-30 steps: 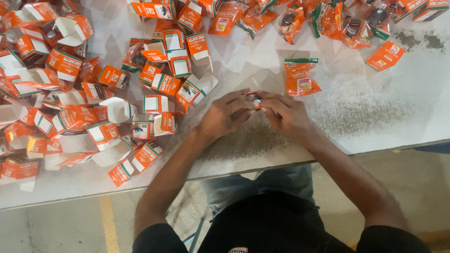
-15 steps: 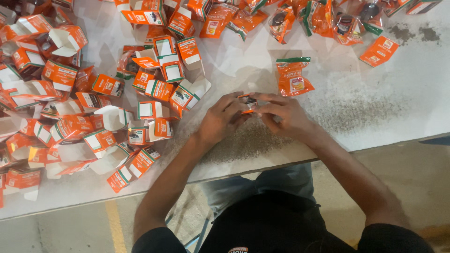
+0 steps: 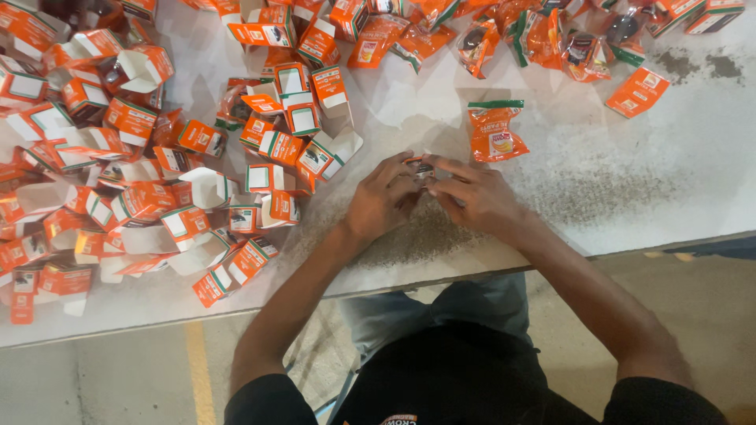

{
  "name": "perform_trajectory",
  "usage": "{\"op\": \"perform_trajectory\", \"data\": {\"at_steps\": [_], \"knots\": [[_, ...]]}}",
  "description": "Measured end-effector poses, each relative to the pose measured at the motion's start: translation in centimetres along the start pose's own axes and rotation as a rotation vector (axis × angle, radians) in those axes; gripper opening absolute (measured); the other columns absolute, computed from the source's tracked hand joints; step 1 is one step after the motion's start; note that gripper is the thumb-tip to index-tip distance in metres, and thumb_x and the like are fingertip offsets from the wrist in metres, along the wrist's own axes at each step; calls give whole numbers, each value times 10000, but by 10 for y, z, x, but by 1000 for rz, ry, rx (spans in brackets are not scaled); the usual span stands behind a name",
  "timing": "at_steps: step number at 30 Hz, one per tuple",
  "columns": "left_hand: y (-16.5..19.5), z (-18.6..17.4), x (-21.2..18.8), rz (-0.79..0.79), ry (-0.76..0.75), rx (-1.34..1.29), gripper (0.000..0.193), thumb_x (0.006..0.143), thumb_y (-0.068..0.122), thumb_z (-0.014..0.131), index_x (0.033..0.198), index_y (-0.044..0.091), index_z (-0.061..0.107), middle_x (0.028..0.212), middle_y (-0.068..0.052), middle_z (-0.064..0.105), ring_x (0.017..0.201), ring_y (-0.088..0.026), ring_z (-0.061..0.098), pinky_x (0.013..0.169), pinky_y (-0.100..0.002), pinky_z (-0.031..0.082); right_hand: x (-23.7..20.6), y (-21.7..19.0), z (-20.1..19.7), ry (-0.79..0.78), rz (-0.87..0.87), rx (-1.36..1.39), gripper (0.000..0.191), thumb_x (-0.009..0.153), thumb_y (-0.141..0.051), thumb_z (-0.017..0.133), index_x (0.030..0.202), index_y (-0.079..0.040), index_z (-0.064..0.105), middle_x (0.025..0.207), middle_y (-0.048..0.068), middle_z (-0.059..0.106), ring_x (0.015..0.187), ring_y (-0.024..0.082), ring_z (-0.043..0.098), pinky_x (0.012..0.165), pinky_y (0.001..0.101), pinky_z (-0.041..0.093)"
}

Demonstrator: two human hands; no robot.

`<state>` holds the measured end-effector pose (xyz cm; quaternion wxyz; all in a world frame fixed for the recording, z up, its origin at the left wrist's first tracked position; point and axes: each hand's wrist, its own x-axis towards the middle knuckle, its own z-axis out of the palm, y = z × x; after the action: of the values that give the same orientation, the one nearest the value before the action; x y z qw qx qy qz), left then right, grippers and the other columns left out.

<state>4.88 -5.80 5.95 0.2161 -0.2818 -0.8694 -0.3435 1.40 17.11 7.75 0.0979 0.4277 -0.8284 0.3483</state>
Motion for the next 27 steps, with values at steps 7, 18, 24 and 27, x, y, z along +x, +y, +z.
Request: {"op": "perform_trajectory", "data": {"at_steps": [7, 18, 24, 27], "knots": [[5, -38, 1, -43, -144, 395, 542, 779, 149, 758, 1311, 111, 661, 1527, -80, 524, 1534, -308, 329, 1270, -581, 232, -16, -7, 4, 136, 5, -183, 258, 851, -236, 820, 1045, -169, 662, 1358, 26, 618, 998, 308, 720, 728, 381, 577], [-21, -75, -4, -262, -36, 470, 213, 795, 153, 799, 954, 80, 679, 1504, -187, 534, 1472, -365, 444, 1191, -522, 420, -52, 31, -73, 444, 241, -446, 405, 968, -199, 798, 1334, -95, 662, 1507, 198, 518, 1174, 355, 633, 941, 448, 566], [7, -14, 15, -248, -2, 111, 280, 793, 148, 838, 1039, 64, 734, 1311, -147, 675, 1158, -337, 663, 984, -440, 553, 17, 32, -37, -11, 304, -532, 578, 830, -351, 796, 1336, -117, 644, 1239, 126, 632, 1183, 351, 563, 933, 507, 490], [8, -11, 21, -137, 43, 82, 445, 738, 117, 848, 1150, 44, 696, 1252, -151, 683, 1173, -428, 635, 966, -454, 560, 4, -2, -27, -132, 340, -497, 613, 748, -326, 795, 1304, -128, 628, 1110, 84, 650, 1095, 328, 586, 807, 472, 545]]}}
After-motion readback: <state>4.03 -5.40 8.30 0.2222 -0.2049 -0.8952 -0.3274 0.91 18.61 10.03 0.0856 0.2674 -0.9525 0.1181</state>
